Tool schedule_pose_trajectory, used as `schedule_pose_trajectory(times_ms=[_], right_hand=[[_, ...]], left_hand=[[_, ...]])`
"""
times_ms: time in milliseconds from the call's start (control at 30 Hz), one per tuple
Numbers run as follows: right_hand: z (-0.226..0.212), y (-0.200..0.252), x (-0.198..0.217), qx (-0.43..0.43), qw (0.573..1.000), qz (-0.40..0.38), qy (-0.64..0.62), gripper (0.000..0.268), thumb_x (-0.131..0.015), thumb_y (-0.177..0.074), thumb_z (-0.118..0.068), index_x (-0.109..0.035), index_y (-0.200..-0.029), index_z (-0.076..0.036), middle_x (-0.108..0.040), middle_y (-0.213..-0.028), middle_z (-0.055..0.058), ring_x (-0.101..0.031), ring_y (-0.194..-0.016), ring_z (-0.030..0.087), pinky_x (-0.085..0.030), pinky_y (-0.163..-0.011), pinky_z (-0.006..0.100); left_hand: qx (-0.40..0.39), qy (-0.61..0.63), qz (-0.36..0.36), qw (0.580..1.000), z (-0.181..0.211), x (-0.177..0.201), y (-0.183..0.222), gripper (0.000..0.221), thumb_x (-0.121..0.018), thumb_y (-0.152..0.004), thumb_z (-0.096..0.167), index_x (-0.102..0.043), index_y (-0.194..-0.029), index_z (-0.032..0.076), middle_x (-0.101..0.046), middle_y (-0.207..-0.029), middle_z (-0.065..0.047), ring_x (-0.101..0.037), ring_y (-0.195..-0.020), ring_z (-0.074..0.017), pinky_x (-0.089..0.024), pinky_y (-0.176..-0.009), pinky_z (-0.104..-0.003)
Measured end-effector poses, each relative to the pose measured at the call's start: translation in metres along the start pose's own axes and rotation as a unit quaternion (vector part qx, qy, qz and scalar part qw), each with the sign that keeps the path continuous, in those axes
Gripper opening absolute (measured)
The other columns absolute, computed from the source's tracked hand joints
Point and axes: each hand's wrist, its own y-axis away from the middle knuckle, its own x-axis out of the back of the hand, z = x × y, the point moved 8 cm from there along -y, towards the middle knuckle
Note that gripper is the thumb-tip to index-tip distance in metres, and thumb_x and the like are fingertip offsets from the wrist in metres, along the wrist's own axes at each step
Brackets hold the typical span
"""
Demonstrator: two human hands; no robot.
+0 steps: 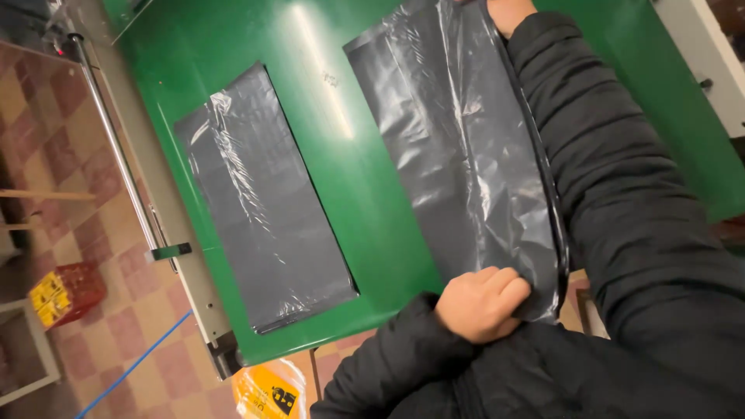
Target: Folding black plastic bags and inserting them into yellow plastic sleeves.
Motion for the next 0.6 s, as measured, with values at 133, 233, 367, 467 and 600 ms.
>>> schedule_pose_trajectory(times_ms=[133, 233, 367, 467, 600], right_hand=[[0.025, -0.007, -0.03, -0.046, 0.997, -0.015, -0.067, 0.021, -0.07, -0.104, -0.017, -0.058, -0.095, -0.001, -0.054, -0.083, 0.002, -0.046, -0.066, 0.016, -0.035, -0.056, 0.032], [0.042, 0.009, -0.04, -0.08, 0.99, -0.017, -0.112, 0.024, -0.07, -0.104, -0.018, -0.058, -0.094, 0.0, -0.053, -0.081, 0.002, -0.044, -0.064, 0.015, -0.034, -0.054, 0.032], [0.061, 0.067, -0.033, -0.122, 0.979, -0.015, -0.161, 0.029, -0.071, -0.105, -0.019, -0.056, -0.092, 0.001, -0.052, -0.079, 0.002, -0.042, -0.061, 0.014, -0.032, -0.052, 0.032], [0.069, 0.118, -0.02, -0.143, 0.974, -0.005, -0.175, 0.031, -0.071, -0.106, -0.02, -0.056, -0.091, 0.002, -0.051, -0.078, 0.002, -0.041, -0.06, 0.014, -0.031, -0.05, 0.032], [0.073, 0.264, -0.014, -0.265, 0.959, -0.004, -0.104, 0.038, -0.074, -0.092, -0.023, -0.059, -0.121, -0.003, -0.07, -0.097, 0.002, -0.062, -0.076, 0.01, -0.051, -0.061, 0.029]], left_hand=[[0.035, 0.034, -0.013, 0.999, -0.021, -0.045, -0.021, 0.034, -0.074, -0.078, 0.016, -0.055, -0.105, 0.009, -0.057, -0.097, -0.007, -0.063, -0.085, -0.0287, -0.05, -0.069, -0.042], [0.038, 0.053, -0.007, 0.998, -0.029, -0.062, -0.031, 0.035, -0.073, -0.077, 0.016, -0.055, -0.106, 0.009, -0.057, -0.098, -0.008, -0.064, -0.086, -0.03, -0.05, -0.07, -0.043], [0.038, 0.074, 0.008, 0.997, -0.036, -0.094, -0.031, 0.034, -0.072, -0.08, 0.014, -0.054, -0.108, 0.009, -0.057, -0.099, -0.009, -0.064, -0.088, -0.0305, -0.05, -0.069, -0.042], [0.029, 0.116, 0.029, 0.992, -0.05, -0.123, -0.031, 0.033, -0.071, -0.084, 0.014, -0.054, -0.112, 0.009, -0.059, -0.103, -0.01, -0.064, -0.092, -0.0314, -0.051, -0.073, -0.04], [0.002, 0.195, -0.029, 0.98, -0.06, -0.161, -0.022, 0.037, -0.072, -0.085, 0.024, -0.056, -0.113, 0.007, -0.06, -0.107, -0.015, -0.062, -0.097, -0.0375, -0.052, -0.082, -0.045]])
